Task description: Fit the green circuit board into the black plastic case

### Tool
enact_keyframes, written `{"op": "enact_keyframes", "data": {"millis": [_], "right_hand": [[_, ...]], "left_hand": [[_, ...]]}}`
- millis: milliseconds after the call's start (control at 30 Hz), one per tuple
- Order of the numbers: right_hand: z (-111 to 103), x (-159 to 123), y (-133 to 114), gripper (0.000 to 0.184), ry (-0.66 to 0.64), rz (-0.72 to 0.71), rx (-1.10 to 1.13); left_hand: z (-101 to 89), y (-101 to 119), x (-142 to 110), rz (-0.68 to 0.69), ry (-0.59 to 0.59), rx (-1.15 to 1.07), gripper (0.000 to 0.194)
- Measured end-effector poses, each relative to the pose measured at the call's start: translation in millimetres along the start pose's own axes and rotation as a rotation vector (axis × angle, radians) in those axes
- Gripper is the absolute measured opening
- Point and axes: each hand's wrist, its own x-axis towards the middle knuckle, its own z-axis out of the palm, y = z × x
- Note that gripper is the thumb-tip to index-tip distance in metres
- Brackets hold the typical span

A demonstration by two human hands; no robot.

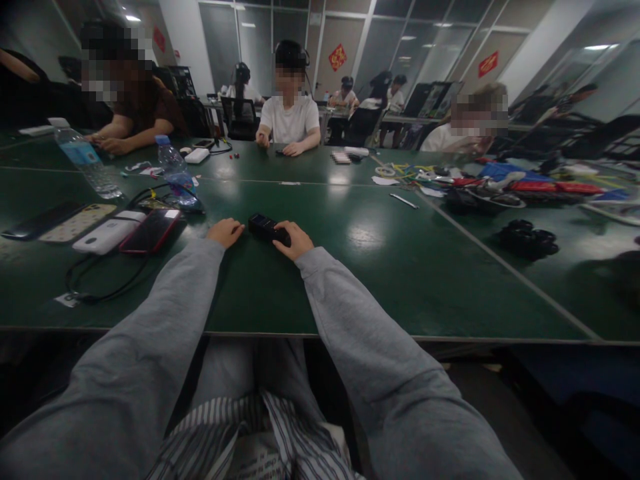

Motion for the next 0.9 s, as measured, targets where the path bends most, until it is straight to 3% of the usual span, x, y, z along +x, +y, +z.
{"op": "enact_keyframes", "data": {"millis": [900], "right_hand": [[2.6,-1.0,2.0,0.037,0.017,0.02,0.01]], "left_hand": [[1.7,-0.6,0.0,-0.003,0.01,0.011,0.04]]}}
